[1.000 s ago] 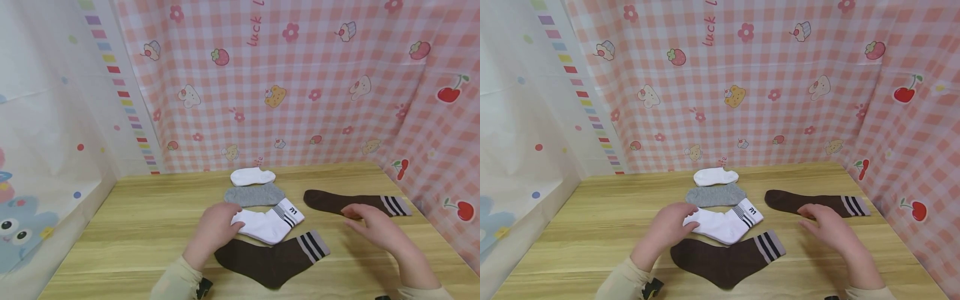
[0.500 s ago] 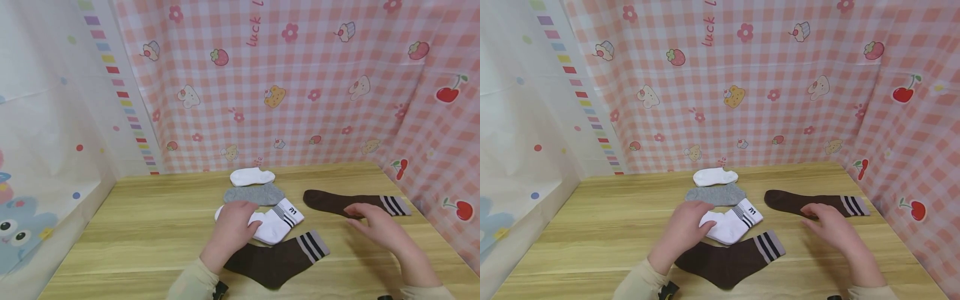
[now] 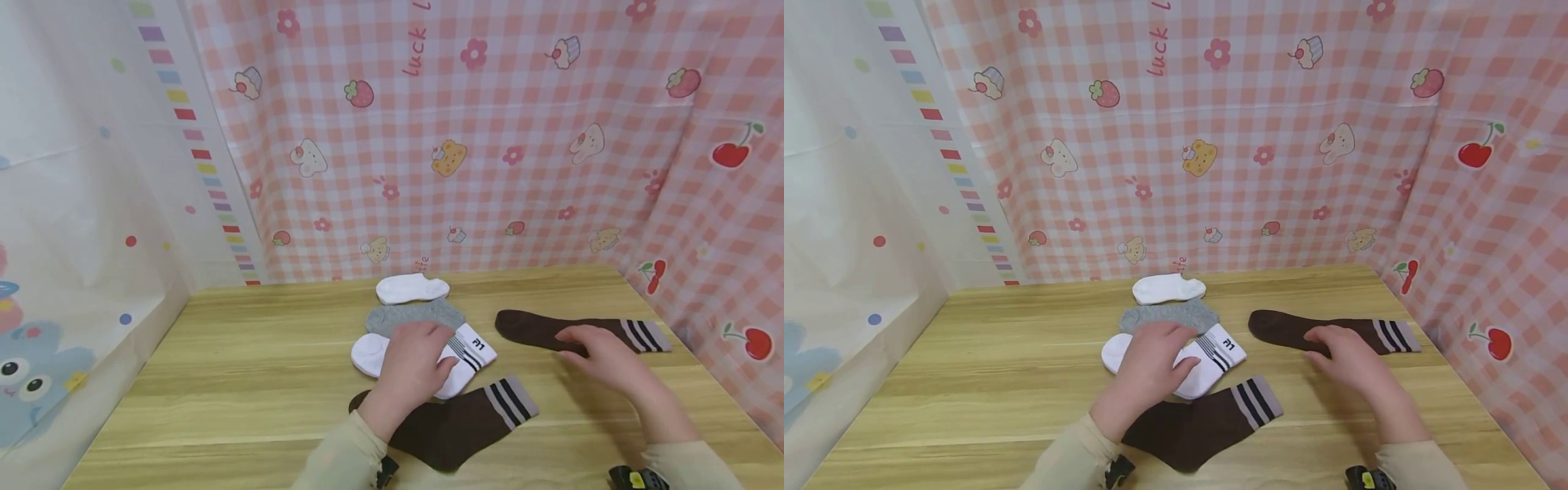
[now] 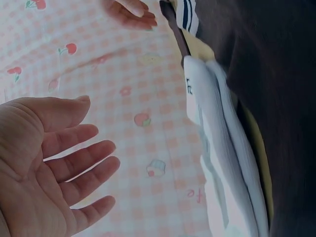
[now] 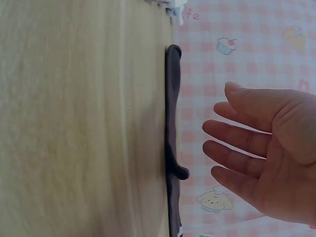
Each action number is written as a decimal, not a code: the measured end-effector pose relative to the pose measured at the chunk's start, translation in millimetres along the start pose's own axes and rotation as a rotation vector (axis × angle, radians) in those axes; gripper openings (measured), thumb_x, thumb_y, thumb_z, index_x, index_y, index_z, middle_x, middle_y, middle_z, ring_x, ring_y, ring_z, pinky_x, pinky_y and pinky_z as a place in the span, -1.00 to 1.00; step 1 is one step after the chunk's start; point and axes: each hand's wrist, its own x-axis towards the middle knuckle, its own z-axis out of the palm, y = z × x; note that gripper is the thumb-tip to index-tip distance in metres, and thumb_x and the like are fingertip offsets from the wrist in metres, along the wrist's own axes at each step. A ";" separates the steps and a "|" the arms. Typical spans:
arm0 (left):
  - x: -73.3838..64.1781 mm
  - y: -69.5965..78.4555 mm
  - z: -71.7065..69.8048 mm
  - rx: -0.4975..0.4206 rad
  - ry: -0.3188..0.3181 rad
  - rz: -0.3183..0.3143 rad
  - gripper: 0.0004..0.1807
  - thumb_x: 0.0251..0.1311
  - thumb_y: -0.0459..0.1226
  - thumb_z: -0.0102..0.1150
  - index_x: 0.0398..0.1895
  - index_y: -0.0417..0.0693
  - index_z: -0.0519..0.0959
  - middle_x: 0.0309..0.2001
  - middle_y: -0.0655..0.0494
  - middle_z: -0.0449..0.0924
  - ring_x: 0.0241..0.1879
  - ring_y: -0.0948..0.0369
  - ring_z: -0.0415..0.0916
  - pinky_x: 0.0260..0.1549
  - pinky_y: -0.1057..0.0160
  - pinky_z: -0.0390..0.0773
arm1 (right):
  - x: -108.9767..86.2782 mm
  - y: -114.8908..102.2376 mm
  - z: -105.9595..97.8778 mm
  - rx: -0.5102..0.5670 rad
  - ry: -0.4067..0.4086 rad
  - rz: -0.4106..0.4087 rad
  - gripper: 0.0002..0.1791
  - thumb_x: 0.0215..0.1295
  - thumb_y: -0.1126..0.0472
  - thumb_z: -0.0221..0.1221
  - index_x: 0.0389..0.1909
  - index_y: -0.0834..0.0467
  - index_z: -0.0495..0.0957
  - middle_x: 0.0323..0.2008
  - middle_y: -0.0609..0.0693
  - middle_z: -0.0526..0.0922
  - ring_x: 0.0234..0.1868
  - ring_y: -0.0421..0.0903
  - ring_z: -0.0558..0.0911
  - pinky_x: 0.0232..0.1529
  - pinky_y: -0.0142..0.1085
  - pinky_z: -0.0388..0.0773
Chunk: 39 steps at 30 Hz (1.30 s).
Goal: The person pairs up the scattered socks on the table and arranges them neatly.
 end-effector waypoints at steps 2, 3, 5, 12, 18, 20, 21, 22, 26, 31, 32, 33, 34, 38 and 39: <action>2.4 3.5 3.1 0.001 -0.004 0.009 -0.62 0.13 -0.11 0.40 0.01 0.00 0.66 -0.11 0.13 0.68 -0.07 0.11 0.58 -0.04 0.05 0.50 | 1.8 2.7 2.5 -0.005 -0.006 -0.005 -0.70 0.22 0.29 0.33 -0.08 0.36 0.61 -0.12 0.21 0.67 -0.04 0.24 0.61 -0.01 0.13 0.50; 3.5 5.1 4.4 -0.001 -0.005 0.012 -0.62 0.13 -0.12 0.40 0.01 0.00 0.66 -0.11 0.13 0.67 -0.07 0.11 0.58 -0.03 0.06 0.49 | 2.7 4.0 3.9 -0.008 -0.011 -0.005 -0.70 0.23 0.29 0.33 -0.07 0.36 0.61 -0.12 0.22 0.67 -0.03 0.25 0.60 0.01 0.14 0.49; 5.5 7.7 8.1 0.001 -0.002 0.019 -0.62 0.13 -0.11 0.39 0.01 0.00 0.65 -0.11 0.13 0.67 -0.07 0.11 0.58 -0.04 0.06 0.49 | 4.8 7.0 6.3 -0.018 -0.023 -0.008 -0.69 0.23 0.29 0.33 -0.06 0.37 0.61 -0.11 0.23 0.66 -0.01 0.27 0.59 0.02 0.15 0.48; 12.6 15.1 18.8 0.002 -0.021 0.018 -0.65 0.14 -0.09 0.38 -0.02 0.03 0.65 -0.14 0.13 0.66 -0.12 0.12 0.59 -0.09 0.09 0.51 | 12.8 14.8 15.2 -0.044 -0.068 -0.038 -0.68 0.21 0.29 0.33 -0.08 0.38 0.60 -0.11 0.27 0.64 -0.02 0.30 0.57 0.01 0.17 0.47; 17.8 22.0 24.7 -0.005 -0.035 0.016 -0.66 0.14 -0.07 0.39 -0.06 0.03 0.65 -0.18 0.14 0.66 -0.15 0.12 0.58 -0.12 0.09 0.51 | 16.9 13.0 22.6 -0.060 -0.087 -0.034 -0.67 0.20 0.25 0.34 -0.08 0.35 0.61 -0.11 0.25 0.64 -0.01 0.30 0.57 0.04 0.16 0.46; 19.3 24.1 25.9 -0.004 -0.036 0.017 -0.66 0.14 -0.07 0.38 -0.05 0.04 0.66 -0.18 0.14 0.65 -0.16 0.12 0.58 -0.13 0.10 0.51 | 17.5 12.9 23.6 -0.066 -0.096 -0.028 -0.66 0.19 0.24 0.35 -0.08 0.36 0.61 -0.12 0.25 0.64 -0.02 0.29 0.57 0.03 0.16 0.46; 20.0 24.9 26.8 -0.005 -0.038 0.019 -0.66 0.14 -0.07 0.38 -0.05 0.03 0.66 -0.19 0.14 0.65 -0.16 0.13 0.58 -0.14 0.10 0.51 | 17.8 13.0 23.7 -0.069 -0.102 -0.025 -0.66 0.19 0.23 0.35 -0.09 0.36 0.61 -0.12 0.25 0.64 -0.02 0.29 0.57 0.03 0.16 0.47; 20.7 25.7 27.4 -0.005 -0.041 0.020 -0.66 0.15 -0.07 0.38 -0.04 0.03 0.66 -0.19 0.15 0.66 -0.16 0.13 0.59 -0.13 0.10 0.51 | 18.0 12.9 23.6 -0.070 -0.109 -0.020 -0.65 0.19 0.23 0.36 -0.09 0.36 0.61 -0.12 0.25 0.63 -0.03 0.29 0.57 0.02 0.16 0.47; 24.1 27.9 29.9 -0.027 -0.071 0.023 -0.65 0.18 -0.08 0.36 0.00 0.03 0.66 -0.15 0.14 0.67 -0.12 0.14 0.60 -0.12 0.12 0.53 | 17.9 11.3 22.1 -0.075 -0.132 -0.005 -0.64 0.19 0.19 0.37 -0.10 0.37 0.61 -0.13 0.25 0.62 -0.04 0.30 0.57 0.01 0.16 0.47; 27.1 29.2 33.3 -0.075 -0.114 0.019 -0.64 0.19 -0.09 0.35 0.03 0.01 0.65 -0.11 0.12 0.67 -0.09 0.14 0.60 -0.14 0.17 0.56 | 14.9 10.4 21.8 -0.082 -0.135 -0.007 -0.65 0.19 0.19 0.36 -0.12 0.36 0.63 -0.15 0.24 0.62 -0.06 0.29 0.58 -0.02 0.15 0.49; 27.5 29.5 33.9 -0.082 -0.118 0.018 -0.63 0.19 -0.09 0.35 0.03 0.01 0.65 -0.11 0.12 0.68 -0.08 0.14 0.60 -0.14 0.18 0.56 | 13.9 10.7 22.2 -0.083 -0.131 -0.015 -0.66 0.19 0.20 0.37 -0.14 0.36 0.63 -0.16 0.24 0.62 -0.07 0.29 0.58 -0.03 0.15 0.49; 28.0 29.7 34.6 -0.087 -0.124 0.016 -0.63 0.20 -0.09 0.35 0.04 0.01 0.65 -0.10 0.12 0.67 -0.08 0.14 0.59 -0.14 0.18 0.56 | 12.7 11.0 23.0 -0.091 -0.117 -0.021 -0.68 0.18 0.20 0.37 -0.15 0.35 0.64 -0.17 0.21 0.63 -0.08 0.27 0.59 -0.04 0.13 0.51; 28.3 30.1 34.8 -0.092 -0.128 0.014 -0.63 0.20 -0.08 0.35 0.04 0.01 0.65 -0.09 0.12 0.67 -0.07 0.15 0.59 -0.13 0.19 0.56 | 11.6 11.1 23.5 -0.091 -0.113 -0.022 -0.69 0.17 0.21 0.37 -0.15 0.35 0.64 -0.17 0.21 0.63 -0.08 0.27 0.59 -0.04 0.13 0.51; 29.8 31.6 36.8 -0.106 -0.144 0.007 -0.62 0.20 -0.07 0.34 0.05 0.02 0.65 -0.07 0.11 0.67 -0.06 0.14 0.59 -0.13 0.19 0.56 | 8.2 10.2 23.3 -0.094 -0.124 -0.017 -0.70 0.16 0.22 0.37 -0.16 0.34 0.65 -0.17 0.21 0.62 -0.08 0.27 0.58 -0.02 0.14 0.50; 30.3 32.2 37.2 -0.110 -0.152 0.001 -0.62 0.20 -0.07 0.33 0.06 0.03 0.65 -0.06 0.11 0.66 -0.06 0.13 0.59 -0.14 0.19 0.56 | 7.4 9.6 22.8 -0.096 -0.129 -0.011 -0.69 0.16 0.21 0.38 -0.16 0.33 0.65 -0.17 0.20 0.62 -0.07 0.27 0.58 -0.02 0.14 0.50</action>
